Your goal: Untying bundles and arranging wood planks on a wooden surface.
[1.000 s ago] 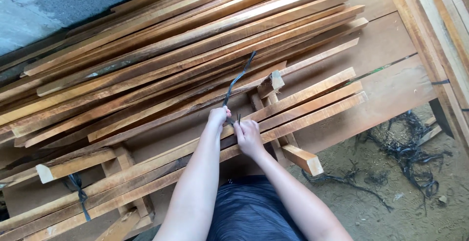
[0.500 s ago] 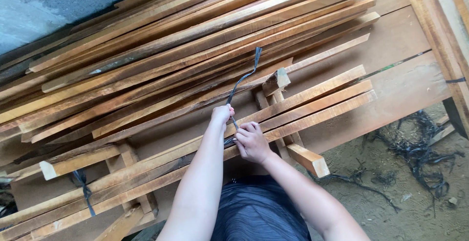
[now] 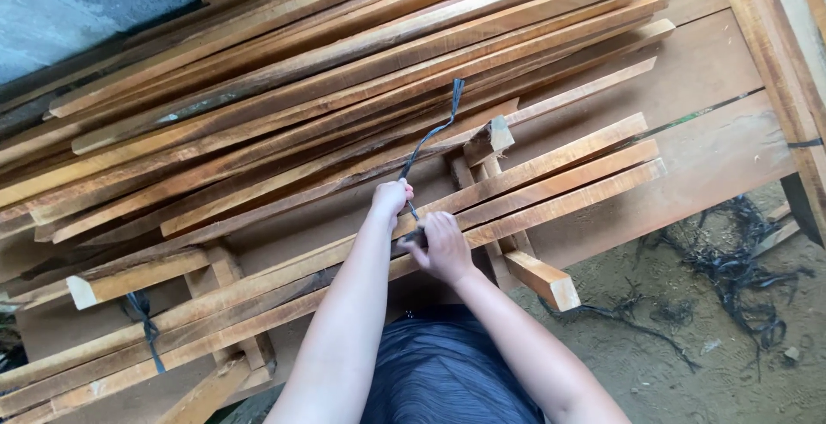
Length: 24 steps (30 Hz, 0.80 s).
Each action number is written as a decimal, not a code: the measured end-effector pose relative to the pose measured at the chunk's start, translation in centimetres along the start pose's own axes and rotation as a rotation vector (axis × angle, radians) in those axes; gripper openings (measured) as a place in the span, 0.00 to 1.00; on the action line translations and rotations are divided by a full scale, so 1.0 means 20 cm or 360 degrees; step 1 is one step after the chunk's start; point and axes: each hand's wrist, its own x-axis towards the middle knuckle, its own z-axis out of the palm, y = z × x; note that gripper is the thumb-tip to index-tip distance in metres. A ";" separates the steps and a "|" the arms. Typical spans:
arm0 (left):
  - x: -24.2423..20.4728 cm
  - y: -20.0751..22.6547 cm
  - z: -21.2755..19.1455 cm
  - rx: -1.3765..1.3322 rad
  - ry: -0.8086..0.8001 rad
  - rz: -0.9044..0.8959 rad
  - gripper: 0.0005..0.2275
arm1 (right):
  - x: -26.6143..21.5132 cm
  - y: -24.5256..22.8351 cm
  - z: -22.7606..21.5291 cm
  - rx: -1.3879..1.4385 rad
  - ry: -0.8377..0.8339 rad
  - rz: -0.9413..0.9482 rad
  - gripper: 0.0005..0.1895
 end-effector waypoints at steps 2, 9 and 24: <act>-0.07 0.03 -0.01 -0.0005 -0.0011 -0.0012 0.14 | 0.00 -0.02 0.01 0.0041 0.0021 0.0119 0.14; -0.11 0.06 -0.04 0.0091 0.0004 0.0024 0.14 | 0.05 -0.01 -0.04 -0.0244 -0.0471 0.0624 0.12; 0.03 -0.04 0.04 -0.0050 0.0007 0.0031 0.13 | 0.20 -0.15 -0.20 -0.0304 -0.1024 0.0942 0.23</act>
